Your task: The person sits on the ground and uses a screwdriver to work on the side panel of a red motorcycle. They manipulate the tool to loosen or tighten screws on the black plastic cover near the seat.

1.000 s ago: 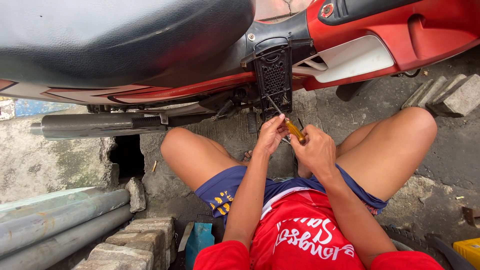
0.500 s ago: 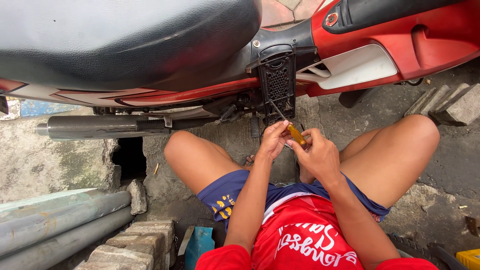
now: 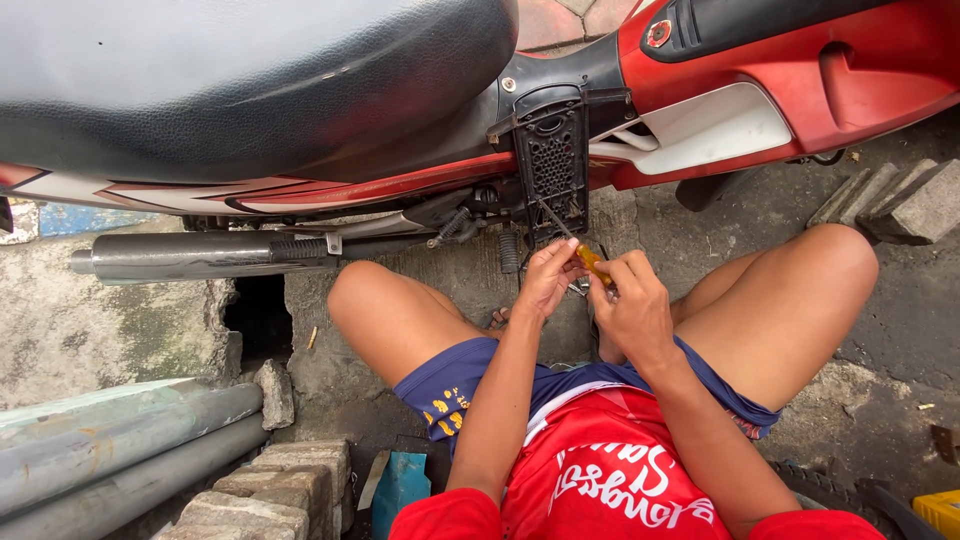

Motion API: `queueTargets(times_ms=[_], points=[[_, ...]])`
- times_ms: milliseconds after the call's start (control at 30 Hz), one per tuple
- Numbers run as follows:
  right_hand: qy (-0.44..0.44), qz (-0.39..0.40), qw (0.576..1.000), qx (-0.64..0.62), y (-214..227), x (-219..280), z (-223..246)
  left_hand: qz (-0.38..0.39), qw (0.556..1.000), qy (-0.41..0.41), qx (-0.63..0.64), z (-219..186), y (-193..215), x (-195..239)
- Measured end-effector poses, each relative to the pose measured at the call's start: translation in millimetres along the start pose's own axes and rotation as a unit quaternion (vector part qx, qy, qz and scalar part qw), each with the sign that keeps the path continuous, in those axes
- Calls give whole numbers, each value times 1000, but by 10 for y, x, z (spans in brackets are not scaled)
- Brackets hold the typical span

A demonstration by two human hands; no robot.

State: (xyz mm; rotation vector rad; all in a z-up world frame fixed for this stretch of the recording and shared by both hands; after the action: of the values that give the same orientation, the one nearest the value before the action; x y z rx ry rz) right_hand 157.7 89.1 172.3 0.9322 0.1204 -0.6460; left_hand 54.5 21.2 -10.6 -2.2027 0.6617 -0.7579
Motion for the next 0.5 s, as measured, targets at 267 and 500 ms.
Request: queueTargets(times_ms=[267,500], points=[[45,-5,999,-19,-11,-45,72,11,1000,1,23,66,84,-29],[29,20,999,-37,-8,-86,40,11,999,-2,34,102,112,-27]])
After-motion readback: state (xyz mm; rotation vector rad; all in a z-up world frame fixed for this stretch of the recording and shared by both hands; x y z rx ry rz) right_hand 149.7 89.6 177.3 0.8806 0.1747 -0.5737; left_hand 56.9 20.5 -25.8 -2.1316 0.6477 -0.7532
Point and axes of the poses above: each hand's wrist, its own x-axis away from the middle knuckle, its own y-axis out of the back of the hand, z = x × y, the point moved 4 cm from there along -x, towards the middle knuckle, and after that the axes turned 4 degrees about -y, right-handed, at the moved point
